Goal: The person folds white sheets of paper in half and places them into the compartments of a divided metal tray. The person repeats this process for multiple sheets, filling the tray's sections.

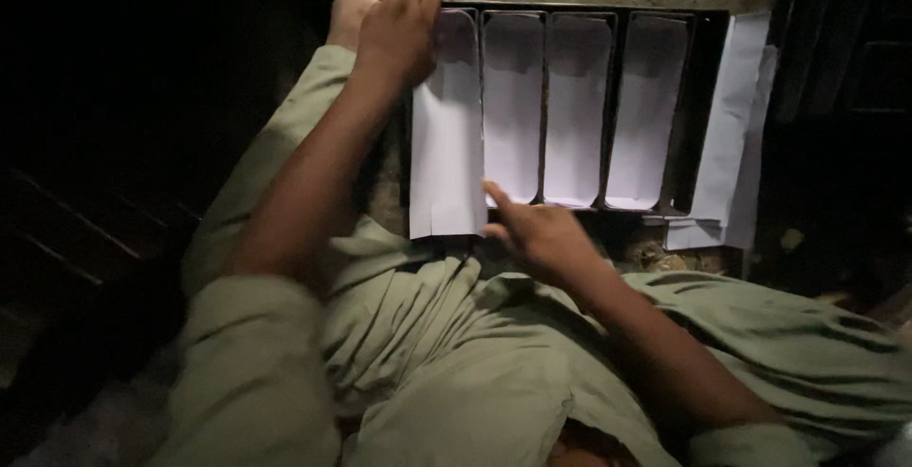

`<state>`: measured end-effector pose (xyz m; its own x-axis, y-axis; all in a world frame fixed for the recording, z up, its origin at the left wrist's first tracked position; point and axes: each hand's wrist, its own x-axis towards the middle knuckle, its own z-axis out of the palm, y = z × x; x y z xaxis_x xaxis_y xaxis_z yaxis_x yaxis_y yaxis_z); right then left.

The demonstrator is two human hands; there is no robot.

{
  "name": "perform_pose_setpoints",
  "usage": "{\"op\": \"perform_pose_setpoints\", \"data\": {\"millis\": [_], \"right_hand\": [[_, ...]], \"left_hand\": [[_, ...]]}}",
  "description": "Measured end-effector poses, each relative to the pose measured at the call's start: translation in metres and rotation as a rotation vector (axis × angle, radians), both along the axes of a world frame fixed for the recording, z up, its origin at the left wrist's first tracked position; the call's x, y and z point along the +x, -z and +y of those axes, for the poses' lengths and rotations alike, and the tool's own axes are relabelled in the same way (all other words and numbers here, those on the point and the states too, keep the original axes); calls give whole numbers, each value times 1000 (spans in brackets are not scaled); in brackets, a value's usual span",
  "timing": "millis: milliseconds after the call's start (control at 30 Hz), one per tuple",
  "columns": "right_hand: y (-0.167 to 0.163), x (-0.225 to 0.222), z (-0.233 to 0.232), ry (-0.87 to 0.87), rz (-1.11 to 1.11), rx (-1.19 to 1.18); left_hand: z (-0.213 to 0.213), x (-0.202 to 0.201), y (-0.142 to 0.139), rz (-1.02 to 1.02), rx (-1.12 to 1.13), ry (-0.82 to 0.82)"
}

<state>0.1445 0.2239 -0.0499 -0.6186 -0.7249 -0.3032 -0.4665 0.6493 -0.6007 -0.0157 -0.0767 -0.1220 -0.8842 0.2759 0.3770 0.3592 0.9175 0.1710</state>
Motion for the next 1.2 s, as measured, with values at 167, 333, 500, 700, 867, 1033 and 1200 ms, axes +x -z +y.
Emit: {"op": "perform_pose_setpoints", "data": {"millis": [167, 333, 500, 700, 867, 1033, 1200], "right_hand": [[10, 1, 15, 138, 273, -192], [47, -10, -22, -114, 418, -93], [55, -14, -51, -145, 432, -7], [40, -1, -59, -170, 254, 48], [44, 8, -66, -58, 390, -51], [55, 18, -93, -86, 516, 15], [49, 19, -102, -137, 217, 107]], "left_hand": [[-9, 121, -41, -252, -431, 280], [1, 179, -38, -489, -212, 410], [2, 163, -20, -522, -157, 175], [3, 176, -20, -466, -159, 320], [2, 145, 8, -243, -171, 338], [0, 60, 44, -303, -274, 198], [10, 30, 52, -155, -238, 54]]}}
